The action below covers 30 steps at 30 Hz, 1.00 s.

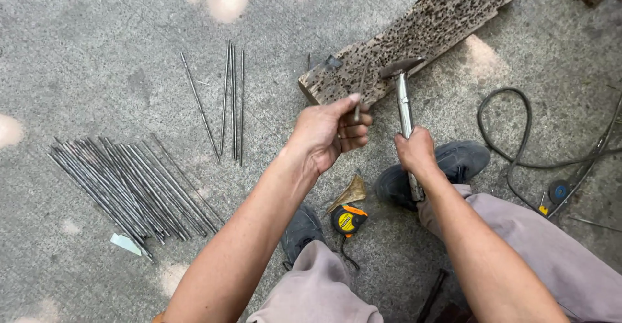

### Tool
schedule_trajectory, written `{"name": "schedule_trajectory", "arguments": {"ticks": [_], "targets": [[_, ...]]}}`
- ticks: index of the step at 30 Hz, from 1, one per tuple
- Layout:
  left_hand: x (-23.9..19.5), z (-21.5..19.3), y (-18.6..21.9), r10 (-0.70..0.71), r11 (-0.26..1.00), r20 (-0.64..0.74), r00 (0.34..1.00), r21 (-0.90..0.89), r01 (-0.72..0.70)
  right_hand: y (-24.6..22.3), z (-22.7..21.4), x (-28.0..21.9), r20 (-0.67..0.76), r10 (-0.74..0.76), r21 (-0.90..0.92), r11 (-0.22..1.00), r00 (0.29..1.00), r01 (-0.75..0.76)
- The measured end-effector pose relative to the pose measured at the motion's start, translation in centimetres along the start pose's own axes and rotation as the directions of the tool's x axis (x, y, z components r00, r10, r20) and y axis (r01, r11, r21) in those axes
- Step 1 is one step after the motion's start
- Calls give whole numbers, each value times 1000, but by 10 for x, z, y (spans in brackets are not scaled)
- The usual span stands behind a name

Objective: Straightening metal rods by hammering them against a wooden block on the floor

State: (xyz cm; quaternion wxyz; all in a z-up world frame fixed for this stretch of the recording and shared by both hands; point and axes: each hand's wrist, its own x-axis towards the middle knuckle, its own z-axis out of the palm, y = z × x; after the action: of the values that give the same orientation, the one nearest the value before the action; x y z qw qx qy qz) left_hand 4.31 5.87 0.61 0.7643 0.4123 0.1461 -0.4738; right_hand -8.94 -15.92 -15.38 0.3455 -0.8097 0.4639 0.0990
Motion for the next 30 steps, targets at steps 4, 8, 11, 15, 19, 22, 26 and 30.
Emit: {"name": "schedule_trajectory", "arguments": {"ticks": [4,8,11,15,19,22,26,30], "targets": [[-12,17,8,-32,999,34,999,-18,33,4,2,1,-2,-5,23,1000,1000,5],[-15,12,8,-65,990,65,996,130,56,29,15,25,2,-17,22,1000,1000,17],[-9,-20,-9,-82,929,35,996,364,64,28,14,24,13,-35,30,999,999,35],[42,-97,-51,144,766,-76,987,639,-62,28,12,18,20,-72,86,994,997,70],[90,-147,-58,314,543,-44,949,828,-141,-20,-23,-34,62,-92,249,966,994,74],[96,-152,-56,345,582,-96,934,802,-133,-49,-44,-70,160,-96,535,845,982,-5],[101,-146,-53,374,522,-69,925,840,-149,-43,-42,-58,59,-114,476,877,992,72],[101,-134,-50,381,517,-68,922,842,-152,-50,-50,-40,-58,-197,326,923,979,206]]}}
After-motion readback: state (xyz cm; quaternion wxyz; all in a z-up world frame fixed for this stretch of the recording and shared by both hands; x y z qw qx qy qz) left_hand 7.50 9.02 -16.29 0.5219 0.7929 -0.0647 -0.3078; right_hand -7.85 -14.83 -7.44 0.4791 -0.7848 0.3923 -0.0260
